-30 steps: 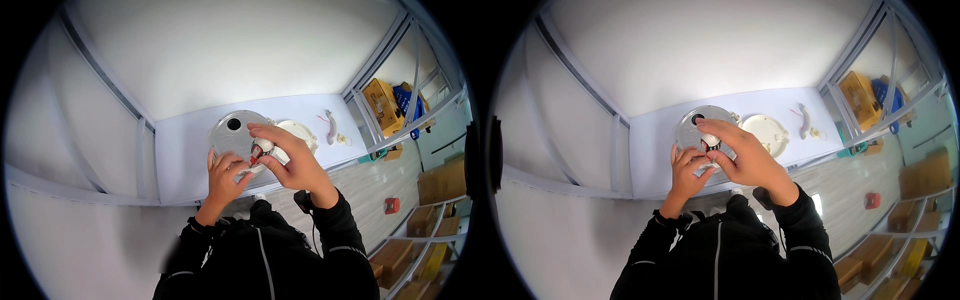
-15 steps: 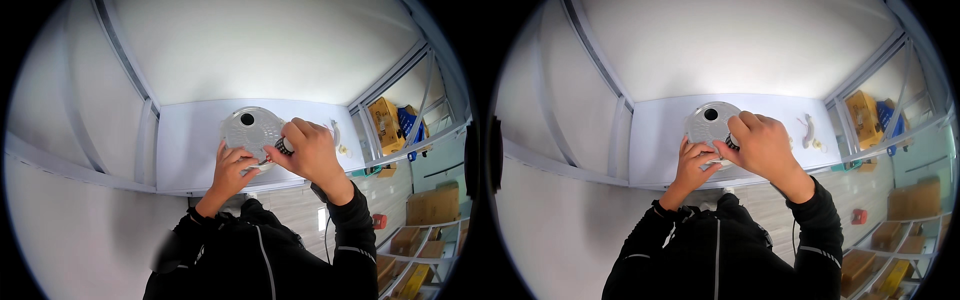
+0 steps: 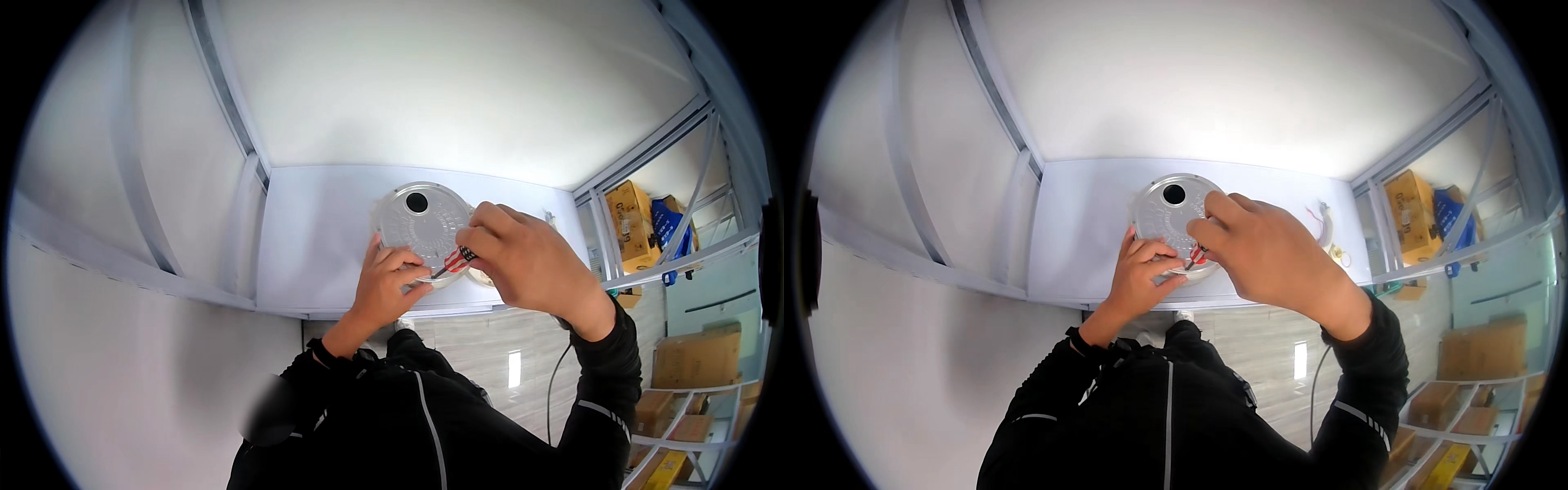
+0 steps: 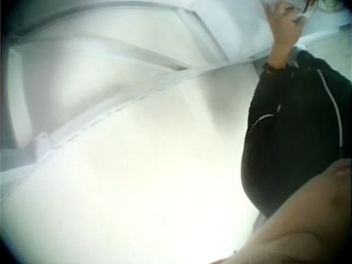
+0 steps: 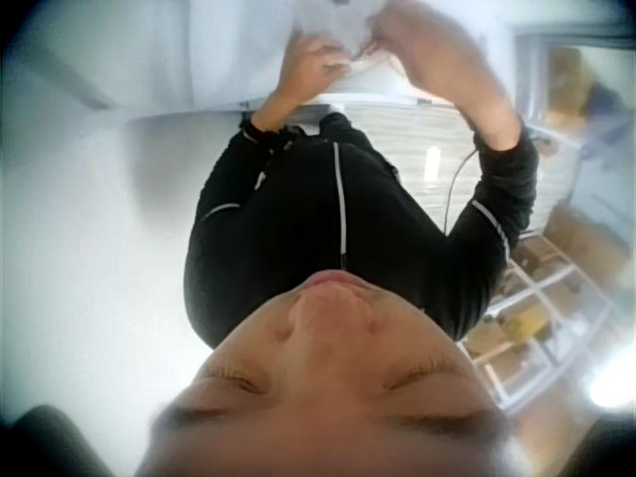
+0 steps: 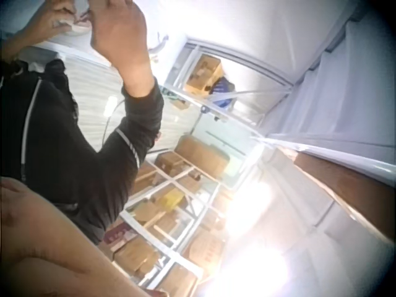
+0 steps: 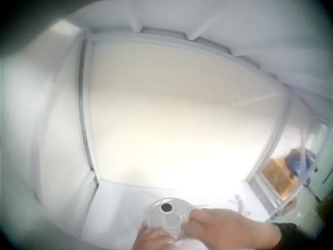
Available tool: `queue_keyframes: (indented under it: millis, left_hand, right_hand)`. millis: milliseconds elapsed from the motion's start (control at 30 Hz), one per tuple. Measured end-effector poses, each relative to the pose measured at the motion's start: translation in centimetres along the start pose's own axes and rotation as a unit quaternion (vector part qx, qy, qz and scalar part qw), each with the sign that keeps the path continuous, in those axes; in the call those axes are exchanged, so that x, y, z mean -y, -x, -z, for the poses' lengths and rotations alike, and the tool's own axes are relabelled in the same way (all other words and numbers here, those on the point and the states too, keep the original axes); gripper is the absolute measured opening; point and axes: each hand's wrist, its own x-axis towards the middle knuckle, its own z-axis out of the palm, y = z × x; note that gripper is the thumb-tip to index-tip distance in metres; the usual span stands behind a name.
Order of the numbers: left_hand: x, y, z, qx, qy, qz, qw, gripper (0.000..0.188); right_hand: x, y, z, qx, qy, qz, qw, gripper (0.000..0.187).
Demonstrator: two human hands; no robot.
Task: The person uses a screwdriver to remove screws from a circular white plastic light fixture cover and then from the fixture base. They manipulate the fixture parts and wires on a white shelf in a storage area.
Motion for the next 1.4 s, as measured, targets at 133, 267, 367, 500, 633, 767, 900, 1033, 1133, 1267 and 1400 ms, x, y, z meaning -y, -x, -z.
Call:
queue_keyframes:
  millis: [133,267,367,500,633,767,900,1033,1133,1267,1400]
  left_hand:
    - [-0.2,-0.2,0.5,-0.005,-0.012,0.000,1.000,0.025]
    - [-0.2,-0.1,0.2,-0.007,-0.024,0.000,1.000,0.026]
    - [0.0,-0.1,0.2,-0.007,-0.028,0.000,1.000,0.026]
    - [-0.6,-0.2,0.4,-0.004,-0.021,0.001,1.000,0.024]
    - [-0.5,-0.2,0.3,-0.007,-0.018,-0.001,1.000,0.023]
    - [-0.4,-0.3,0.5,-0.006,-0.023,-0.003,1.000,0.024]
    - [-0.6,-0.3,0.6,-0.006,-0.025,-0.005,1.000,0.024]
    - [-0.7,-0.1,0.3,-0.017,-0.020,-0.004,1.000,0.024]
    - [-0.4,0.0,0.1,-0.023,-0.016,-0.001,1.000,0.025]
    - [-0.4,0.0,0.2,-0.019,-0.013,0.009,1.000,0.026]
    - [-0.4,-0.1,0.2,-0.015,-0.015,0.011,1.000,0.025]
  right_hand:
    - [-0.4,-0.6,-0.1,0.029,0.106,0.034,0.993,0.022]
    - [-0.3,-0.1,0.0,0.122,0.166,-0.055,0.977,0.031]
    - [1.1,-0.3,0.5,0.185,0.172,-0.132,0.958,0.035]
    - [1.6,0.7,1.0,0.033,0.065,-0.077,0.994,0.039]
    - [0.5,1.4,-0.6,-0.017,-0.043,-0.026,0.999,0.039]
    - [0.2,0.8,-0.9,0.002,0.016,-0.003,1.000,0.029]
    - [0.2,0.4,-1.0,0.050,0.122,-0.011,0.991,0.032]
    - [1.7,0.1,-0.5,0.153,0.187,-0.119,0.963,0.035]
    - [2.8,-0.3,0.7,0.109,0.128,-0.122,0.978,0.038]
    - [1.0,0.3,-0.3,0.030,0.008,-0.031,0.999,0.040]
    - [0.6,0.2,-0.4,0.047,0.055,-0.009,0.997,0.027]
